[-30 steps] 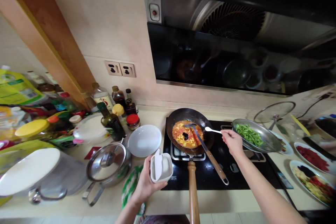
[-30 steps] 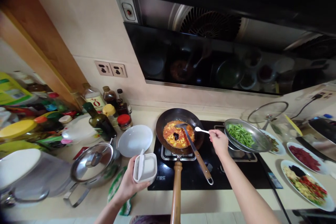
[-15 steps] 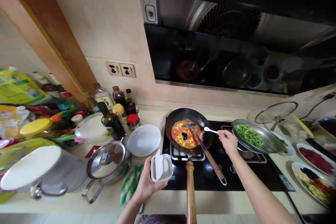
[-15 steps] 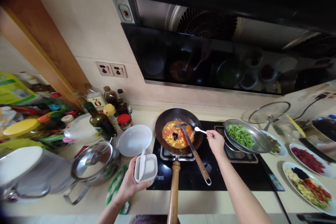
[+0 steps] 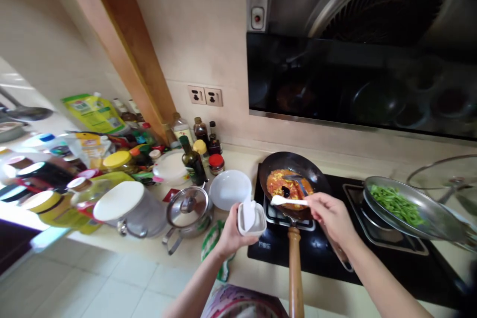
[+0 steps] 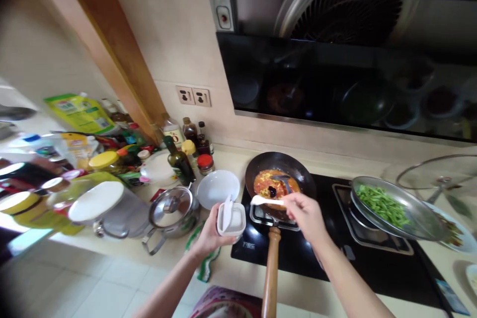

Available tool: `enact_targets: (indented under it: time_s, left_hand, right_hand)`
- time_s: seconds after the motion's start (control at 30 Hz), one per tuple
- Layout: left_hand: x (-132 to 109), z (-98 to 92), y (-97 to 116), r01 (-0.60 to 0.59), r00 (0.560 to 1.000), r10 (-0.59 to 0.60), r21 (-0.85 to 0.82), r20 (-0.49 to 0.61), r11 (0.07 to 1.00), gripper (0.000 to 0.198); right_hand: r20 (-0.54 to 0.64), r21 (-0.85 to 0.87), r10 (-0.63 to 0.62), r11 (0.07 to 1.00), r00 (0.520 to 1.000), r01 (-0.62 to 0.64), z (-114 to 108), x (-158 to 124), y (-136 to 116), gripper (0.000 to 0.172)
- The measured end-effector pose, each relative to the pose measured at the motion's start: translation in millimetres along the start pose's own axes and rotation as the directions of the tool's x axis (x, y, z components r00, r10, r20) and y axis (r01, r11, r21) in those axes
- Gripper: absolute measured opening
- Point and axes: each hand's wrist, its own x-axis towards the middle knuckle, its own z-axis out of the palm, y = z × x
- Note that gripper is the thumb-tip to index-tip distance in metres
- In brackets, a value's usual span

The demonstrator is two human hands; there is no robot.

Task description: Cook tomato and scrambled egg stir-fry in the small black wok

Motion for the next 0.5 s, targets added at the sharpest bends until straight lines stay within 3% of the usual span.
enact_targets:
  time_s: [0.07,0.13,0.23,0.33,0.4,0.5]
  left_hand:
    - [8,-4.9,9,-0.038,0.998,0.040,-0.045,0.040,0.998,0.094]
    - [18,-11.1,18,-0.066,0.993,0.076,-0.108,0.091,0.992,0.101]
    - [43,-25.5,28,-0.112,0.982,0.123,-0.079,0.144,0.991,0.102]
    - [89,-45.1,31,-0.196,0.977,0.180,0.141,0.116,0.971,0.098]
    - [130,-59.0,29,-0.214,0.977,0.202,0.257,0.074,0.942,0.096]
    - [194,-77.6,17,-0.186,0.981,0.195,0.373,0.014,0.909,0.088]
  right_hand:
    - [0.228,-0.124,-0.030,0.991,0.973,0.059,38,-11,-16,0.025]
    - [0.380,-0.242,-0.080,0.953,0.922,0.183,70,-13,-29,0.024]
    - [0.378,-0.374,-0.235,0.846,0.896,0.380,88,-1,-39,0.036]
    - [0.207,-0.568,-0.346,0.719,0.915,0.400,57,17,-27,0.045]
    - [0.124,-0.722,-0.354,0.609,0.927,0.329,15,22,-4,0.042]
    - [0.171,-0.880,-0.285,0.385,0.943,0.276,-58,7,44,0.053]
